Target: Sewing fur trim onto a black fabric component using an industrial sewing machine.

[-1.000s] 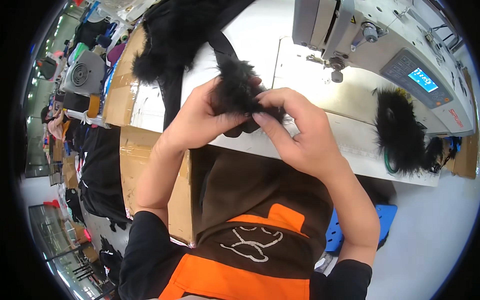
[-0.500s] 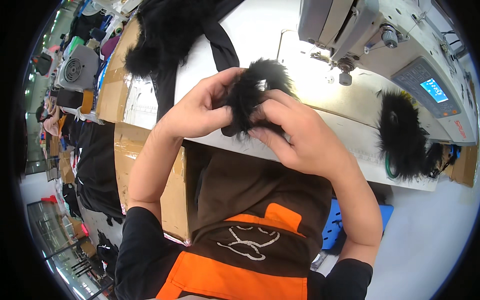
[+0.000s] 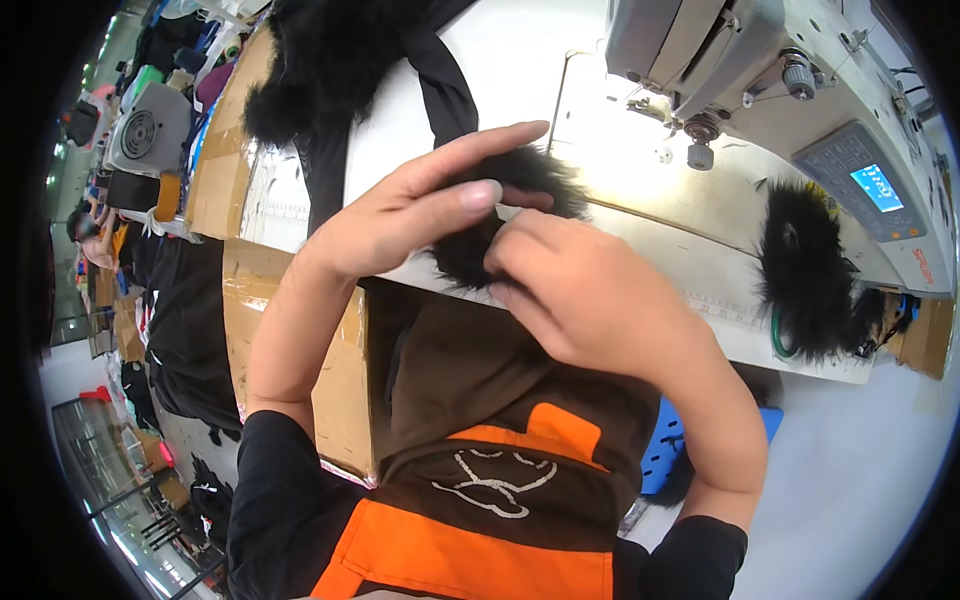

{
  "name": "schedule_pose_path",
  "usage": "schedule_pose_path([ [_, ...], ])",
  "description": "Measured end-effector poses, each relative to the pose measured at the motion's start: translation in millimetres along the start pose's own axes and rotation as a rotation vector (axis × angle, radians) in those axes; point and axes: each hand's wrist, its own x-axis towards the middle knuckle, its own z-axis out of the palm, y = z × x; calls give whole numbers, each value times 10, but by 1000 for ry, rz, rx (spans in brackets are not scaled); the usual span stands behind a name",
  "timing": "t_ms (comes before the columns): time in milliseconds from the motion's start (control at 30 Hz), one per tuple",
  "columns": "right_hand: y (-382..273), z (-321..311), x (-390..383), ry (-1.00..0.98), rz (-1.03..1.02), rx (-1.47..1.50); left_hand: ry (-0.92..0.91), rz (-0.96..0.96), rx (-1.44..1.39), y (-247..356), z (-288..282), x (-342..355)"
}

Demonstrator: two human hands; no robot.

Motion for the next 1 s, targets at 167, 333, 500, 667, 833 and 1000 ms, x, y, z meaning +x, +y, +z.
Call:
schedule_pose_path([
  [167,-164,161,-28,191,-228,-337,147,16,69,45,128,-72],
  [333,-44,287,-225,353,-284,-524,447,-68,12,-128,107,-212],
  [500,129,421,-313,409,-267,-526,404,84,750,-283,84,-362],
  [667,139,407,-289,398,-266,-496,485,362,767,-114,101,-303],
  [833,135,422,-276,396,-288,-511,374,127,733,37,159,-264],
  [1000,144,408,-259,391,-301,-483,96,91,808,55,101,-292],
])
